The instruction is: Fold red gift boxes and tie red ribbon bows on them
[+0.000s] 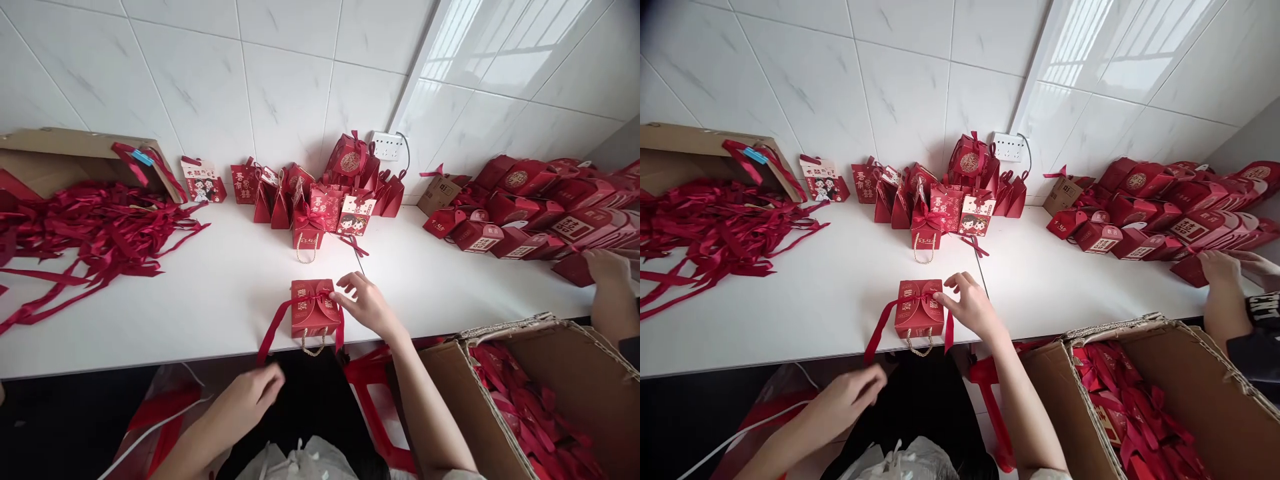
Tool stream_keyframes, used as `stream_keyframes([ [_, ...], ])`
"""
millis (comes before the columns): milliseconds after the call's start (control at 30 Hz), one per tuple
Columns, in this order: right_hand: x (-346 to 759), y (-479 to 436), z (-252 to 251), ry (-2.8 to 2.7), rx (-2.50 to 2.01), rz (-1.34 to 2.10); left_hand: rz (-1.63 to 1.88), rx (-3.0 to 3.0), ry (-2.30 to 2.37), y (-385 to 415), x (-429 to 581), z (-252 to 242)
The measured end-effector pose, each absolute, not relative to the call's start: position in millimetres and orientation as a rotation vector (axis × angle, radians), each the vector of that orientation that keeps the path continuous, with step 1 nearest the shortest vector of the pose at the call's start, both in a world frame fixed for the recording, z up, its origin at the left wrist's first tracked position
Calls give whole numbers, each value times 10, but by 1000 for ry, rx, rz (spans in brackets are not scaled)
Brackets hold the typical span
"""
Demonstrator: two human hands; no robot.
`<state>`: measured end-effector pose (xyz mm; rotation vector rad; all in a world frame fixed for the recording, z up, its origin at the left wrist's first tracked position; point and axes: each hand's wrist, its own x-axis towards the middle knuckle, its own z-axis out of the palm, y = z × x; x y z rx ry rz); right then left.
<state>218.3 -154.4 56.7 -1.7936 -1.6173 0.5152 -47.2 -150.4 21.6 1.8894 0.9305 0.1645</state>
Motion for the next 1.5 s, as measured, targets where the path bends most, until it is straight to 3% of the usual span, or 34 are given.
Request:
stream_keyframes([
  [167,2103,-1511,548,-1620,-1777,646,1008,2176,1049,-1070,-73,327],
  [367,2167,-1559,568,-1624,-1826,641,520,1970,1011,-737,-24,418],
  [500,2232,-1547,492,-1520,-1750,857,370,1828,938,-681,-81,477],
  [700,2286,-1542,483,-1423,-1704,1057,223,1864,713,-546,-116,501],
  [1500,2514,-1544,332,-1550,-1624,969,-45,1729,576,-297,-246,216],
])
